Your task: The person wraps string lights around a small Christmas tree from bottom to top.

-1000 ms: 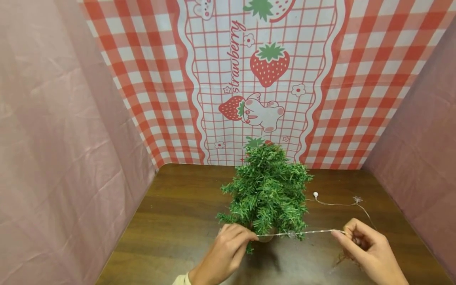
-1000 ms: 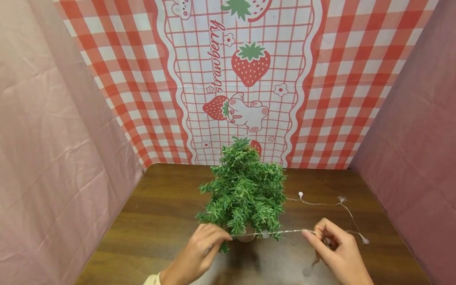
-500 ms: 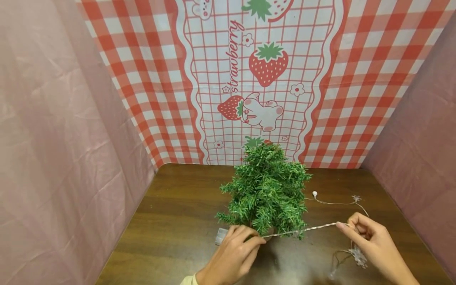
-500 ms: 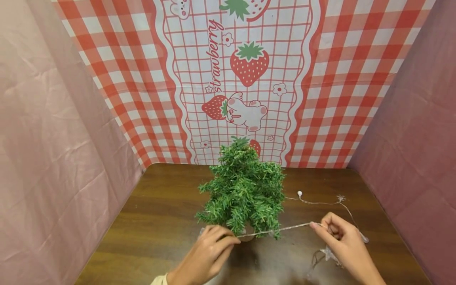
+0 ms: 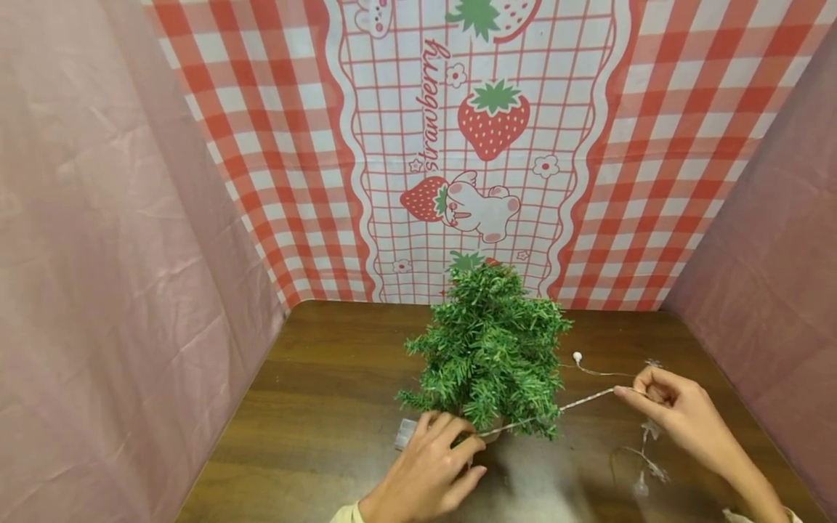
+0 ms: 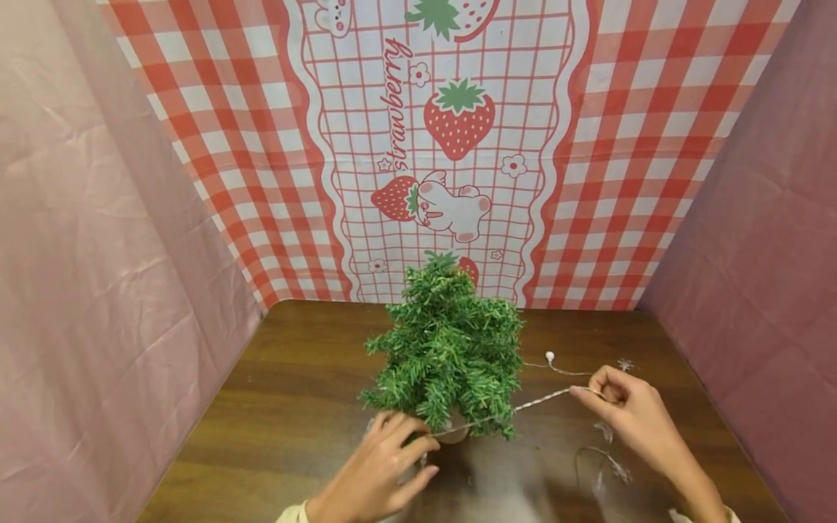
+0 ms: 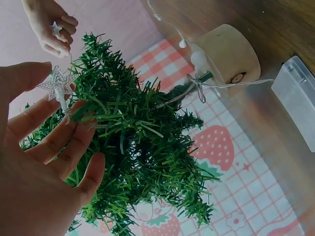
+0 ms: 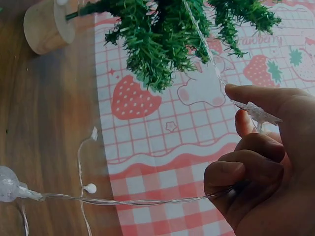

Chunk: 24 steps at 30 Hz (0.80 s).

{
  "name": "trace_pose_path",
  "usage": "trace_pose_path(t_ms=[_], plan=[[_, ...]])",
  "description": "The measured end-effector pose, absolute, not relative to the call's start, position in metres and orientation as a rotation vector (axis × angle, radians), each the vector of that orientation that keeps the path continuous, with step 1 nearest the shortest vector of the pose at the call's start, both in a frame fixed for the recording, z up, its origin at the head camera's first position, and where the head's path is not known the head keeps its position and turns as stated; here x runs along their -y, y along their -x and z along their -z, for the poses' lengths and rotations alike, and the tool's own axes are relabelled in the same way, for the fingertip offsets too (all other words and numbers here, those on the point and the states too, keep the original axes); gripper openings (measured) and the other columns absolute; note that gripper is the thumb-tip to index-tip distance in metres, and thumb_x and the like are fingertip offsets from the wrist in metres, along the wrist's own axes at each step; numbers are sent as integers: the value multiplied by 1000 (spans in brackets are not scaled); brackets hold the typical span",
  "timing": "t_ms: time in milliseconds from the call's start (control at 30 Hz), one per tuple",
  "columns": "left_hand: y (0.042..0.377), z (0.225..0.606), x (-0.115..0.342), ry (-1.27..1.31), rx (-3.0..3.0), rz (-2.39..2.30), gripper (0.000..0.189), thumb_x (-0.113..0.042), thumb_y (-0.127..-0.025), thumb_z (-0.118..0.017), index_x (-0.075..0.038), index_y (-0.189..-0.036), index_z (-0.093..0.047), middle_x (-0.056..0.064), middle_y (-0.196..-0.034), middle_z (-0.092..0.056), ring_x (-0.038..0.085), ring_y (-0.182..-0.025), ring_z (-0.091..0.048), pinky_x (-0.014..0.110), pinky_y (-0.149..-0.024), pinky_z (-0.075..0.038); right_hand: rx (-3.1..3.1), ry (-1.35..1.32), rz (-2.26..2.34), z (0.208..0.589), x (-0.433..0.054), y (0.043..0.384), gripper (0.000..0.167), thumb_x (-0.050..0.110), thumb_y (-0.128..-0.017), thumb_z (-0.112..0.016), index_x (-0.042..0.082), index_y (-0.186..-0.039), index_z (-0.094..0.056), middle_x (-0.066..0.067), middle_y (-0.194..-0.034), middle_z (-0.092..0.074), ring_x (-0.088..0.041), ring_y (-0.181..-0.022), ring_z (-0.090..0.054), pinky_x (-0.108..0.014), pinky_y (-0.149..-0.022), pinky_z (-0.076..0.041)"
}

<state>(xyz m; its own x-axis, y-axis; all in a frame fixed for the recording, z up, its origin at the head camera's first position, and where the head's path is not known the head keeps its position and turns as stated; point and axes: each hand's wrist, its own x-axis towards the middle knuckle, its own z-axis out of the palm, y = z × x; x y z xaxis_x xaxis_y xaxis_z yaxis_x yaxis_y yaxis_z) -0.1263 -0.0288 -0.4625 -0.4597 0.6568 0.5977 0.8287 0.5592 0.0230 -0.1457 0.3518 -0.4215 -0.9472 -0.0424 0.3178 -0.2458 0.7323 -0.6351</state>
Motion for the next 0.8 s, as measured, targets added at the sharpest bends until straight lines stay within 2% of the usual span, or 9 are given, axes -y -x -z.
trace_pose_path(t_ms=[300, 467, 667, 800], plan=[[129, 462, 32, 1127, 2165, 474, 16, -28, -87, -75, -20, -99, -69, -4, -107, -62, 14, -99, -57, 37, -89, -47, 2704, -304, -1063, 419, -356, 167, 19, 27, -91, -74, 17, -84, -60, 5, -60, -45, -7, -52, -42, -27, -44, -36], [129, 464, 30, 1071, 2168, 479, 15, -26, -87, -74, -20, -99, -67, -2, -108, -61, 16, -101, -57, 37, -88, -46, 2709, -319, -1053, 423, -358, 171, 19, 26, -92, -74, 16, -84, -60, 4, -62, -47, -7, -52, -43, -27, -45, -36], [131, 469, 27, 1026, 2210, 527, 12, -22, -90, -70, -17, -101, -68, 1, -108, -61, 18, -103, -56, 39, -88, -46, 2693, -288, -974, 427, -361, 175, 28, 26, -94, -71, 14, -80, -51, 6, -62, -39, -4, -53, -38, -26, -46, -31], [132, 471, 24, 1016, 2233, 521, 14, -22, -91, -70, -18, -104, -68, 2, -113, -62, 19, -104, -56, 40, -88, -46, 2715, -246, -894, 428, -363, 177, 31, 31, -96, -68, 15, -75, -51, 7, -60, -37, -4, -52, -35, -26, -46, -29]])
